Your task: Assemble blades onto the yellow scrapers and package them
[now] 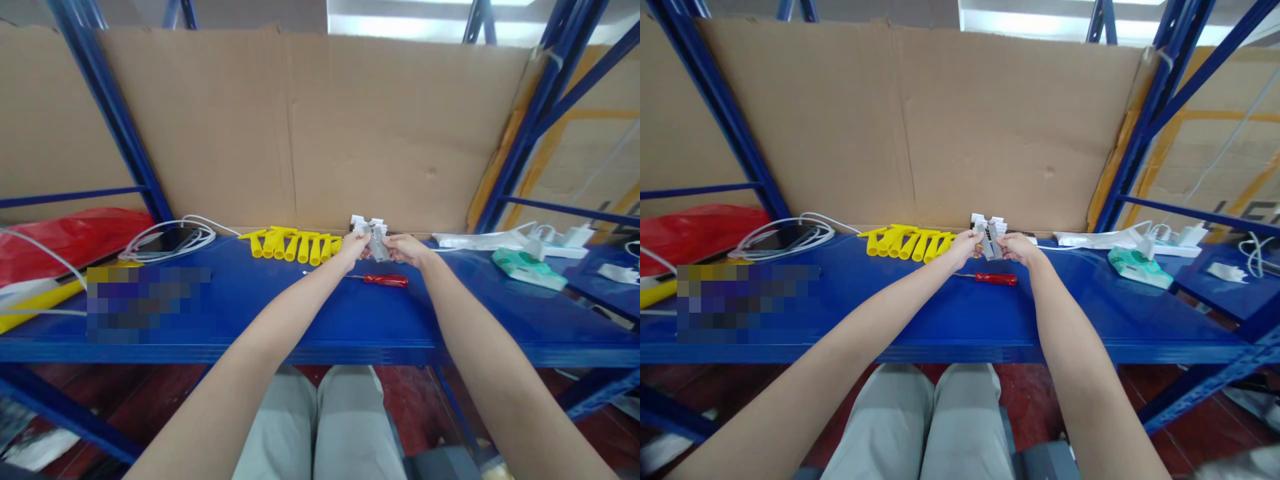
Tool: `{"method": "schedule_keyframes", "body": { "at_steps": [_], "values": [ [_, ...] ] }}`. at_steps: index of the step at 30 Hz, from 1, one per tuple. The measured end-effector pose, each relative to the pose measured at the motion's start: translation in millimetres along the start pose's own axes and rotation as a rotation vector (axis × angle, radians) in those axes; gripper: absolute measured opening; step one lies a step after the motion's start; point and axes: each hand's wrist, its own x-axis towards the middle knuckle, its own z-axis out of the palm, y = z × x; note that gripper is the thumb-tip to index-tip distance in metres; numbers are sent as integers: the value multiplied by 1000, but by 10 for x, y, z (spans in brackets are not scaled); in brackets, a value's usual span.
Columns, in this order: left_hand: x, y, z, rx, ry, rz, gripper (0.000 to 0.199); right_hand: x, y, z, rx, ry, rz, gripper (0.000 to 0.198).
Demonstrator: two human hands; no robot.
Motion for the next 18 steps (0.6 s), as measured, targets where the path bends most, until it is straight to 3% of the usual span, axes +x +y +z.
{"method": "schedule_keyframes", "body": {
  "at_steps": [3, 12, 18],
  "values": [
    [12, -17, -4, -18, 3, 2, 24, 6, 2, 25, -6, -27, -20, 11],
    [46, -64, -16, -21, 13, 9, 22, 26, 21, 12, 6, -91, -51, 22],
    [15, -37, -10, -28, 45, -15, 23, -56, -80, 47, 62, 67, -48, 19]
  ]
}}
